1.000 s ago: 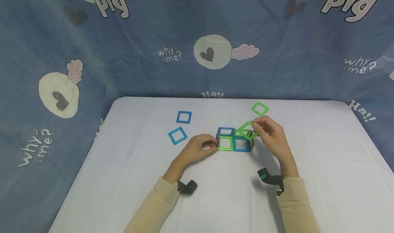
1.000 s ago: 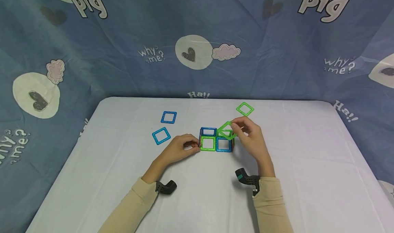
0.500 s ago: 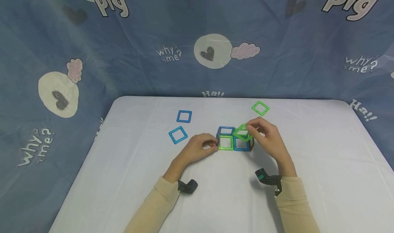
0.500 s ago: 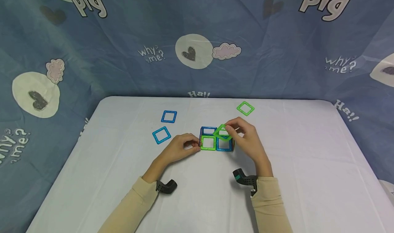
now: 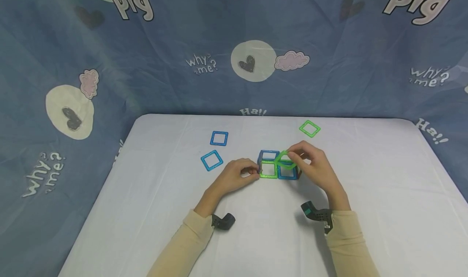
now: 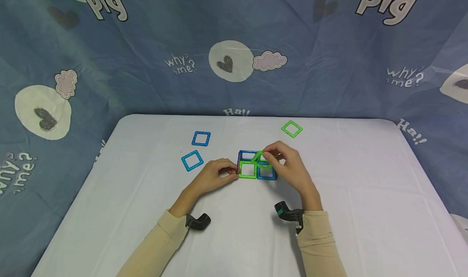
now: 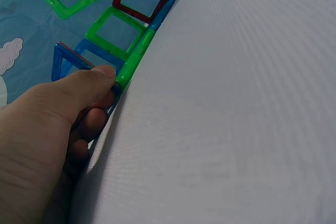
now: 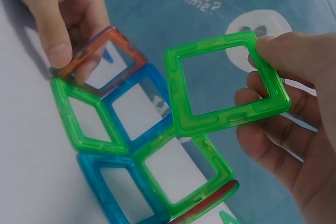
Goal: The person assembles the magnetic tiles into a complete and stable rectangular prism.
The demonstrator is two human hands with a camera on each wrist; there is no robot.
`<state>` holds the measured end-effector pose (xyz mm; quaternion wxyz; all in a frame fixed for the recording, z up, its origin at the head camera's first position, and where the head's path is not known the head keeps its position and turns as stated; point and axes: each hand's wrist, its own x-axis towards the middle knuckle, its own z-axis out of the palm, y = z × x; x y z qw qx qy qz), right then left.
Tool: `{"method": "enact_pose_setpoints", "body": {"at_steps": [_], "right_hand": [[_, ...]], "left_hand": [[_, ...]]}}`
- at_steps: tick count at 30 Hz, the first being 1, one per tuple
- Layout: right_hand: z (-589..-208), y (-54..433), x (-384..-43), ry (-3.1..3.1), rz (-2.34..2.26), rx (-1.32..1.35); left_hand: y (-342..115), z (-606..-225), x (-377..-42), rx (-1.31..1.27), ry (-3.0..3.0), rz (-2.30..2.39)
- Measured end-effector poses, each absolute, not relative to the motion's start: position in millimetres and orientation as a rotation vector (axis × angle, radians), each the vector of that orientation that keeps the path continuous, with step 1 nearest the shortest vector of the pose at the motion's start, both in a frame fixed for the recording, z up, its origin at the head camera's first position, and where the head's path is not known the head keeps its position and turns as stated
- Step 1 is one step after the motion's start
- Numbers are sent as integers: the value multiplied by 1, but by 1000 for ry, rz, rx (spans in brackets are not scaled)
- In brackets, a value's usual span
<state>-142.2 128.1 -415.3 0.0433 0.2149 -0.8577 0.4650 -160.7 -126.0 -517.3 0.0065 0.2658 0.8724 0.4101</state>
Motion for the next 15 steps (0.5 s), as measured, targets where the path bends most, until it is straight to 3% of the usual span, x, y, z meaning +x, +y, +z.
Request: {"method": "enact_pose_setpoints", "body": {"at_steps": [15], "right_hand": [[-445,133,-157,-2681,1351,716]], "left_hand": [[-126,-517,-161,840,2743,1263]]}}
